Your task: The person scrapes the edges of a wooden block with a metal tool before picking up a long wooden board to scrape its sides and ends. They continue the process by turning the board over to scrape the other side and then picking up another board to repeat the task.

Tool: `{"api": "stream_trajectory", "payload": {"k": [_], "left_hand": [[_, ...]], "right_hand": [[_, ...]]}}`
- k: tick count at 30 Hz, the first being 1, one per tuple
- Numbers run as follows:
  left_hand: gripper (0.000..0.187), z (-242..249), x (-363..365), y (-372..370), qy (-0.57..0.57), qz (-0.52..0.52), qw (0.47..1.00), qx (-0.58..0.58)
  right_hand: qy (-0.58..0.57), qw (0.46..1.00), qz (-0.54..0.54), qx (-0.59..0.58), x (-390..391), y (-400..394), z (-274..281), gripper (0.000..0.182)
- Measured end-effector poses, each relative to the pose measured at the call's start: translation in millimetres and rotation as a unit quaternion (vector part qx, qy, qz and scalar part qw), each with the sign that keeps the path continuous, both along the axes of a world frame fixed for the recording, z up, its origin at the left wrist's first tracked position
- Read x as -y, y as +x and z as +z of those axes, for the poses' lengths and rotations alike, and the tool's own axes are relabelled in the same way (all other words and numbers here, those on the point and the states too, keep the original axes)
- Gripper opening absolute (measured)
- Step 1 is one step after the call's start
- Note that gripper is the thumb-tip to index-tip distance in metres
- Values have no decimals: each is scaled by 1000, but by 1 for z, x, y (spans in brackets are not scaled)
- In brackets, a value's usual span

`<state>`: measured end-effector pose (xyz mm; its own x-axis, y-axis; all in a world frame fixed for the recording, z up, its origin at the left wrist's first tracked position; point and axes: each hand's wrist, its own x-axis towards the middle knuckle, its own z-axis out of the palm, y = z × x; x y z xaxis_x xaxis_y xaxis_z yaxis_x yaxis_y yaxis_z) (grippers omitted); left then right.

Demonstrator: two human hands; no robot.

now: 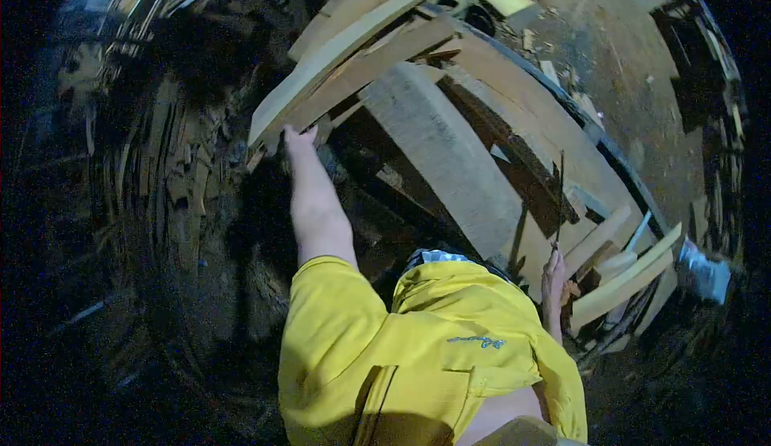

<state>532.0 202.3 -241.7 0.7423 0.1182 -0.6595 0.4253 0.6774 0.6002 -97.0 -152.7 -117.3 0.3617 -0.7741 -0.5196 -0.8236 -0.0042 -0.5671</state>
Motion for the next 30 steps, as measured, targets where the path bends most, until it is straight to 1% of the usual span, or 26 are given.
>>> {"api": "stream_trajectory", "payload": {"k": [1,2,3,4,5,7,8,9,10,11,12,13,14,15,16,17,18,19,20,21,22,23,25,27,29,30], "left_hand": [[42,-9,-9,7,130,-74,988,-25],[38,40,8,-13,76,-59,995,-32],[41,48,15,-8,77,-19,996,-41],[41,55,22,-4,76,-32,996,-42],[48,59,27,0,87,-13,996,-20],[60,66,32,15,105,22,994,23],[63,57,23,31,73,18,993,95],[66,70,34,30,38,13,985,165],[68,87,44,30,58,46,983,166],[71,129,66,11,77,76,980,166],[71,132,54,25,125,59,968,209],[71,131,43,44,170,41,952,251],[70,146,52,41,187,38,938,291],[69,185,70,37,204,38,920,331],[69,237,106,-51,196,26,922,332],[66,298,154,-52,166,33,923,344],[66,314,167,-58,160,24,925,345],[66,324,177,-62,178,2,898,401],[66,334,187,-66,195,-19,868,457],[66,347,204,-79,187,-25,868,459],[64,354,224,-97,198,-41,844,496],[63,361,248,-118,204,-59,819,533],[63,374,292,-156,188,-87,835,510],[62,376,329,-205,167,-119,849,488],[62,377,357,-253,282,-145,863,392],[60,372,364,-268,298,-168,838,425]], "right_hand": [[-3,1000,-16,-1,0,0,-3,40],[-25,1000,-6,10,-1,-3,-9,40],[-47,999,6,20,-2,-4,-14,39],[-153,985,47,64,-6,-5,-21,40],[-154,986,36,61,-8,-2,-17,40],[-37,999,-30,12,-9,4,-5,41],[-50,999,-20,-7,-10,1,-11,42],[-51,998,-36,-9,-10,0,-12,42],[-82,996,-12,20,-10,-1,-13,42],[-114,992,11,46,-11,-2,-14,42],[-116,992,-10,39,-10,-3,-17,42],[-85,996,-14,36,-9,-4,-21,42],[-55,998,-16,34,-8,-8,-22,41],[-59,997,-32,29,-8,-8,-19,41],[-68,996,-31,46,-9,-6,-16,41],[-77,995,-28,63,-10,-4,-12,41],[-29,993,-56,95,-10,-5,-9,42],[-33,993,-65,95,-10,-5,-8,42],[4,987,-106,120,-10,-5,-7,42],[38,978,-147,145,-9,-4,-5,43],[-46,975,-132,173,-9,-5,-5,44],[-59,972,-147,171,-10,-6,-7,44],[-129,944,-215,213,-10,0,-2,48],[-183,927,-156,288,-4,23,60,47],[-20,942,-199,270,-4,41,102,42],[-22,950,-178,256,-4,52,137,38]]}}
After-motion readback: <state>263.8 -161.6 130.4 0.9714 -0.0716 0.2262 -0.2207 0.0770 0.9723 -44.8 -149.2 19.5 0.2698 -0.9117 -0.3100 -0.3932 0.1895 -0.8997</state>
